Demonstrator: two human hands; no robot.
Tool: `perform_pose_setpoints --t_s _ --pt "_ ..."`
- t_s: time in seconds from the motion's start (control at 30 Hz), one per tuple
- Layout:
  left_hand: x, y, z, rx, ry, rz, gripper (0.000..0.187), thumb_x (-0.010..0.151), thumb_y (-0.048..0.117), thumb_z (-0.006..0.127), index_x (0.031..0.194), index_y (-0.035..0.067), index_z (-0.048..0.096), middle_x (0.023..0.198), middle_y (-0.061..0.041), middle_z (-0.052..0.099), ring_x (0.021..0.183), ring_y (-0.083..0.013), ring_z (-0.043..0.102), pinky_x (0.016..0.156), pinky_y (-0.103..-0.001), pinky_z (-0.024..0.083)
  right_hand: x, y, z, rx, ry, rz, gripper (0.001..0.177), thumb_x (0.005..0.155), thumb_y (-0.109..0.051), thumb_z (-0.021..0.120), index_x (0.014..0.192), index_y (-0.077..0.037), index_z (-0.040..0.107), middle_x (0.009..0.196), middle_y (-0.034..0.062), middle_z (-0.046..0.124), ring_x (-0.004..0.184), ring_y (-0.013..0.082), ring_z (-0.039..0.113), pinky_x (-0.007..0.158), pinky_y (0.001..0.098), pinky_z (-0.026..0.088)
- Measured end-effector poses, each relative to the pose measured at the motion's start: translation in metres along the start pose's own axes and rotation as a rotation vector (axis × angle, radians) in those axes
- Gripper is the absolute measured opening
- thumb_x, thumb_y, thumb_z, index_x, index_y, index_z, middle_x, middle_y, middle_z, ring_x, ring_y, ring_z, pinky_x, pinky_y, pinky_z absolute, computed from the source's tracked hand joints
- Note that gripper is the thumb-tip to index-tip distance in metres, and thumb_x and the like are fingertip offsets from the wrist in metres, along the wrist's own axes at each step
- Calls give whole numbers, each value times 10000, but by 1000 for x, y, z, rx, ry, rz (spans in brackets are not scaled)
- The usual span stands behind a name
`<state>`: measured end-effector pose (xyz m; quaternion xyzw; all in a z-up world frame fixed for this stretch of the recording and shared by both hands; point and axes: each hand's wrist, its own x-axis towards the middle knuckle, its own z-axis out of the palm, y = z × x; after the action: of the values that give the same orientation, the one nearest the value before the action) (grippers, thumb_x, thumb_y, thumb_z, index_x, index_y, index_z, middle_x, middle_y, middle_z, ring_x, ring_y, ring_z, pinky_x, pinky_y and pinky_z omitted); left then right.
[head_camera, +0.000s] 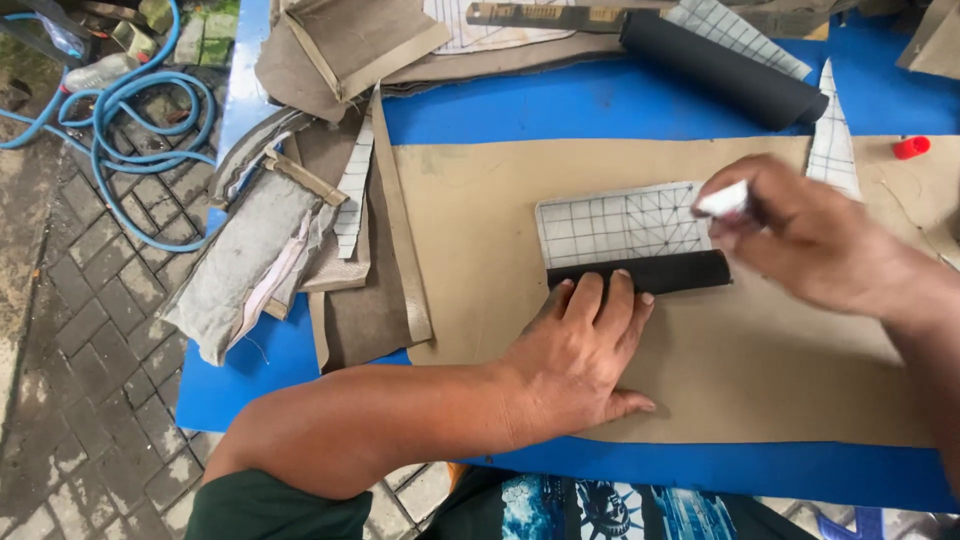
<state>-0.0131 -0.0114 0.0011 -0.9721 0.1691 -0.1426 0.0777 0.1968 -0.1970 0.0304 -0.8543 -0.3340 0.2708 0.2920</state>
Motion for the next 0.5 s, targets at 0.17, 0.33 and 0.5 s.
perform_pose_setpoints --t_s 0.17,0.33,0.5 --pt "-3 -1 4 -34 21 -10 1071 781 917 484 1437 78 600 1365 -215 568 1144 -337 534 942 -475 563 6 0 -5 -147 117 -436 305 887 -46 715 1191 -68 702 1079 86 669 990 206 634 830 335 523" --pt "-4 3 11 -82 110 -22 1092 747 925 543 1381 41 632 1344 -239 588 1126 -355 553 920 -488 564 10 -35 11 -208 74 -282 384 866 -111 757 1240 -77 674 1103 146 688 913 271 736 785 383 604" --pt "-4 3 11 -107 58 -49 1105 760 926 497 1399 31 594 1345 -241 559 1179 -362 543 947 -502 560 26 -70 57 318 47 -81 173 856 -99 824 984 -121 710 992 -1 749 795 101 706 704 239 554"
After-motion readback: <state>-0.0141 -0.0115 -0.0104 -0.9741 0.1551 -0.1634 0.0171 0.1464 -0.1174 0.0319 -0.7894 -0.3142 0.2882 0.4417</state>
